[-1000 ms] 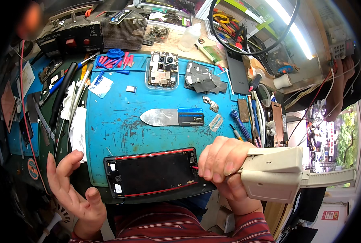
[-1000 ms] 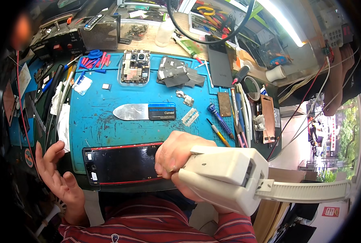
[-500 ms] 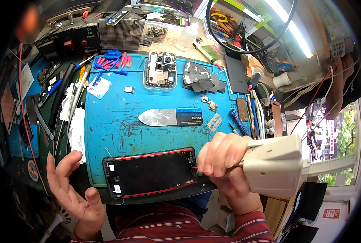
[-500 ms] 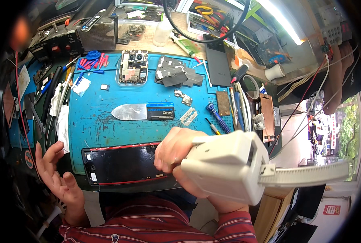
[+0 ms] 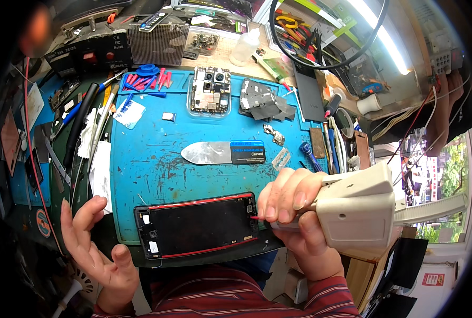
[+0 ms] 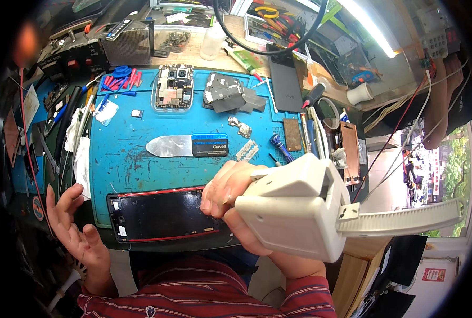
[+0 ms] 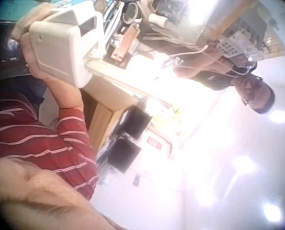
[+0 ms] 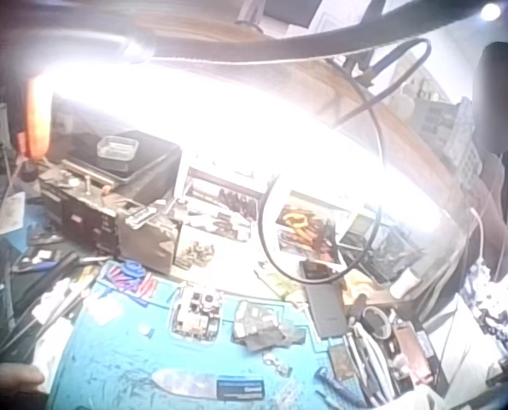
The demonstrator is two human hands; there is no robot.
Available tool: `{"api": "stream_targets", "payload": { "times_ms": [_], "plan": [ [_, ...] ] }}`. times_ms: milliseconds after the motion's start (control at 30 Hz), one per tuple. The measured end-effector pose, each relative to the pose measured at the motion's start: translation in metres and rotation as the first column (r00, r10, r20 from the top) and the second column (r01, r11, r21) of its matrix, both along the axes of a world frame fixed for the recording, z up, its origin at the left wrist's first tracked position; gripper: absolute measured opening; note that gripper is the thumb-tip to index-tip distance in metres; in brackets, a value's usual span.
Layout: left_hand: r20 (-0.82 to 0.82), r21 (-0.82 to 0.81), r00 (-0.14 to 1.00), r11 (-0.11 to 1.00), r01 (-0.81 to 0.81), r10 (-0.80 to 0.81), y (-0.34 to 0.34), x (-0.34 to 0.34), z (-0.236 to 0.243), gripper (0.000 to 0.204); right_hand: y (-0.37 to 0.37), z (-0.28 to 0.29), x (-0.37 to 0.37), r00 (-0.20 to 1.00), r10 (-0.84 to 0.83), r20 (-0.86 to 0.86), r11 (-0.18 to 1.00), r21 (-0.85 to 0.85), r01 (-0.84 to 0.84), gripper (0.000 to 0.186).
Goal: The person applies adhesive to the edges of a smartphone frame using a syringe-like tool. They hold the phone steady with one hand while carefully dispensing the adhesive along the perimeter.
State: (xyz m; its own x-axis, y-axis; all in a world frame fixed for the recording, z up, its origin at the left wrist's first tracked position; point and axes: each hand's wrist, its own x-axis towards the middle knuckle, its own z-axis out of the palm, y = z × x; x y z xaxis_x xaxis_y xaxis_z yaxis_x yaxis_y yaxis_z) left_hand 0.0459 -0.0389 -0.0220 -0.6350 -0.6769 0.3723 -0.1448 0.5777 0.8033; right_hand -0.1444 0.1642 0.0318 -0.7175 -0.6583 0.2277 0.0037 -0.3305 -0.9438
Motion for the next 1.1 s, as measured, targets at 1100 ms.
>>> {"api": "stream_targets", "payload": {
  "times_ms": [1100],
  "plan": [
    [-0.010, 0.007, 1.000, 1.000, -0.009, 0.009, 0.0016, -0.0042, 0.0010, 0.099, 0.0035, 0.0051, 0.0025, 0.997, 0.007, -0.079, 0.998, 0.065, -0.002, 0.025]
  ]
}}
